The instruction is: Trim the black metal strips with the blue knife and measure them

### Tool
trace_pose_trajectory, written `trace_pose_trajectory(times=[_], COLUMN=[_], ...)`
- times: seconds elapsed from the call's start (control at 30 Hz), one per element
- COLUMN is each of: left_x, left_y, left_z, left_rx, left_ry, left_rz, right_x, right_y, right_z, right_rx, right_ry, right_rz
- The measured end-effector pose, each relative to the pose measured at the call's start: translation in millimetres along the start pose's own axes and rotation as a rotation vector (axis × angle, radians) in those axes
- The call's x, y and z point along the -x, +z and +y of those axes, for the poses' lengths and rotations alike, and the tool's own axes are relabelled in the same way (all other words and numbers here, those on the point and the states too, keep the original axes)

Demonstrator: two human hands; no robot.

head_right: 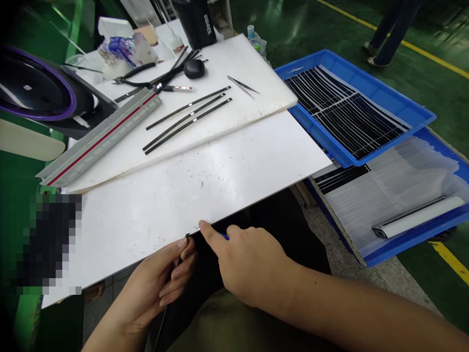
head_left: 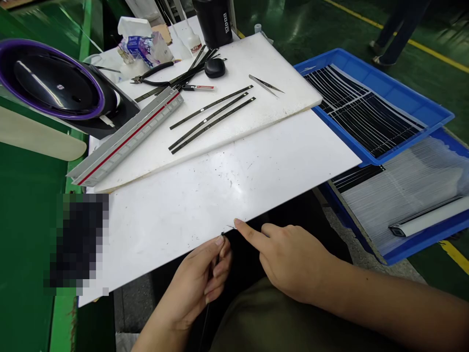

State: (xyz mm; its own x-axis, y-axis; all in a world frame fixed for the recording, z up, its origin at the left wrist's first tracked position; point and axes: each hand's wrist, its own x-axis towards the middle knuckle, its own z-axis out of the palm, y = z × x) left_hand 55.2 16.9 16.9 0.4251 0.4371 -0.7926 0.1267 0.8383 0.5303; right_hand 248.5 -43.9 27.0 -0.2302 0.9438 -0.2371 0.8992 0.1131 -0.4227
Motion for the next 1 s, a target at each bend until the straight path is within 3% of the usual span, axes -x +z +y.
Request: trace_pose_trajectory(times=[0.2,0.37,0.6,0.7,0.87,1.0], left_x=[15.1,25.0,26.0,26.6,30.2,39.1], left_y=[12.8,17.6,17.5,16.0,13.2,16.6], left_z=[6.7,13.7,13.2,11.0,9.4,13.5], left_rx=[0.017,0.081,0.094,0.107,0.135,0.224], left_ry=[0.098,0.089,0.149,0.168,0.17,0.209], left_rz=[0.035,0.059,0.081,0.061,0.019,-0.084], right_x=[3.3,5.6,4.8,2.6,0.4,5.9], right_y=[-8.3,-6.8,-12.0,-16.1,-12.0,-1.9], right_z=[5.4,14.9,26.6,28.6,27.0,31.5], right_rx=[-0.144,-0.311,-0.497,-0.5,-0.49,-0.429], right_ry=[0.027,-0.006,-0.172,-0.182,-0.174,-0.153], right_rz=[-0.025,0.012,0.307,0.386,0.346,0.352])
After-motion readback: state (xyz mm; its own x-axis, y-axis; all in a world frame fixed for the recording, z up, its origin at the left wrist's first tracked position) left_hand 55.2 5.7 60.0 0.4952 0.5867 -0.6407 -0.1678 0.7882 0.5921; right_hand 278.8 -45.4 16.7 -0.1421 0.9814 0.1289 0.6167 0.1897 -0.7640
